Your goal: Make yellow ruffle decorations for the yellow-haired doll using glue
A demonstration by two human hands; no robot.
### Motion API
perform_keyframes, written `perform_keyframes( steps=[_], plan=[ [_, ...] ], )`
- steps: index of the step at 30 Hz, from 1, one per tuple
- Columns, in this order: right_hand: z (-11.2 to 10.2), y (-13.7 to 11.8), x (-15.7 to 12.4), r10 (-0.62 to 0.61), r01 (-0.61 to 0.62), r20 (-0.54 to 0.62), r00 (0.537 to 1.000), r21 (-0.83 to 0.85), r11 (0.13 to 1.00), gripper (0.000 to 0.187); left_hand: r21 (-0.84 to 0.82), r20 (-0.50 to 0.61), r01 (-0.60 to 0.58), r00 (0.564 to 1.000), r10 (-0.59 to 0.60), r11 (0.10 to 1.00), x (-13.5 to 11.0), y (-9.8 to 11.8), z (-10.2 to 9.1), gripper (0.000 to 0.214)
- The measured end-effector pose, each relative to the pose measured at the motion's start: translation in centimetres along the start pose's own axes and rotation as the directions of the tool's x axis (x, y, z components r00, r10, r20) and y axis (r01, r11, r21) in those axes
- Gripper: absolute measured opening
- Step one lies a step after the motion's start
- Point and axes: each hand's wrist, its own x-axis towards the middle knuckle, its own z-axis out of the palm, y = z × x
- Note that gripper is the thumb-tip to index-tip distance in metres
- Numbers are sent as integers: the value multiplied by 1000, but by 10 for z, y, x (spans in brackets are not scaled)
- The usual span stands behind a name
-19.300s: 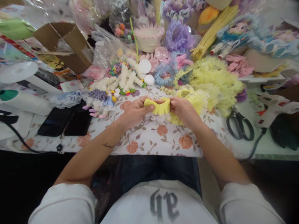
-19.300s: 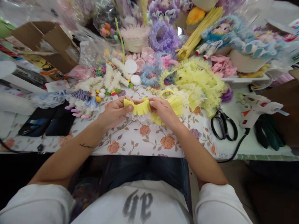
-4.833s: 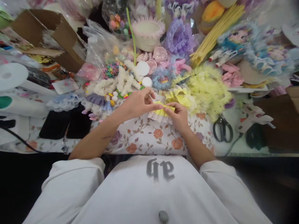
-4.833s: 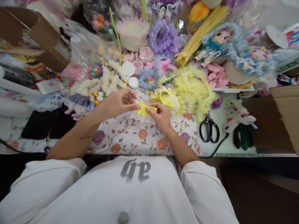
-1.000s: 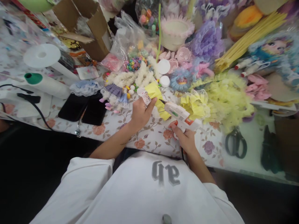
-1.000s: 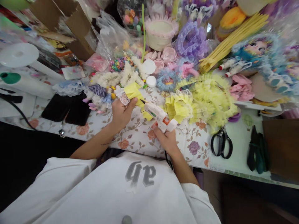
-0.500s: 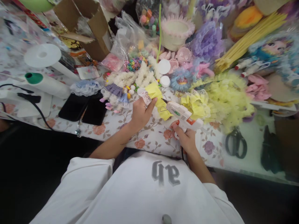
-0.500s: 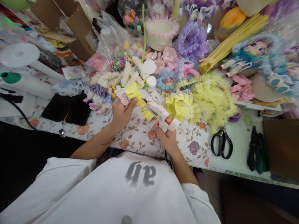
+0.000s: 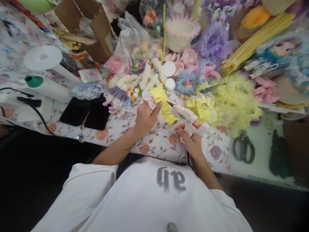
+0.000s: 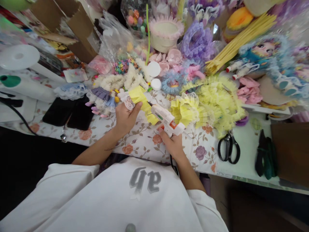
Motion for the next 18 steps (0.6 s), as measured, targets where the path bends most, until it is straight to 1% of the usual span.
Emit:
perform_keyframes(
  steps=[3,8,10,12,15,16,17,18],
  plan=[
    [-1,4,0,5,-5,-5,1000,-8,1000,28,32,-11,-12,1000,12,999,-1,-1,0,38],
    [-2,13,2,-30,22,-103,994,-73,997,36,70,-11,-10,1000,10,998,-1,-1,0,41],
    [-3,13,2,-32,21,-118,992,-93,995,37,35,-9,4,1000,-3,999,0,0,0,39],
    [-7,9,0,-22,12,-116,993,-91,996,36,-31,-13,42,999,-42,999,2,-1,-1,37],
    [-26,-5,-7,-40,35,-120,992,-36,999,33,-135,-14,154,987,-158,979,4,-4,-1,33],
    [-36,-10,-11,-64,63,-153,986,-12,998,31,-169,-8,197,980,-201,966,4,-6,0,33],
    [-48,-16,-14,-90,94,-209,974,7,996,29,-199,-7,238,970,-245,951,4,-8,0,33],
    [-63,-21,-18,-119,129,-290,949,17,991,26,-222,-14,263,962,-273,939,5,-10,1,32]
  ],
)
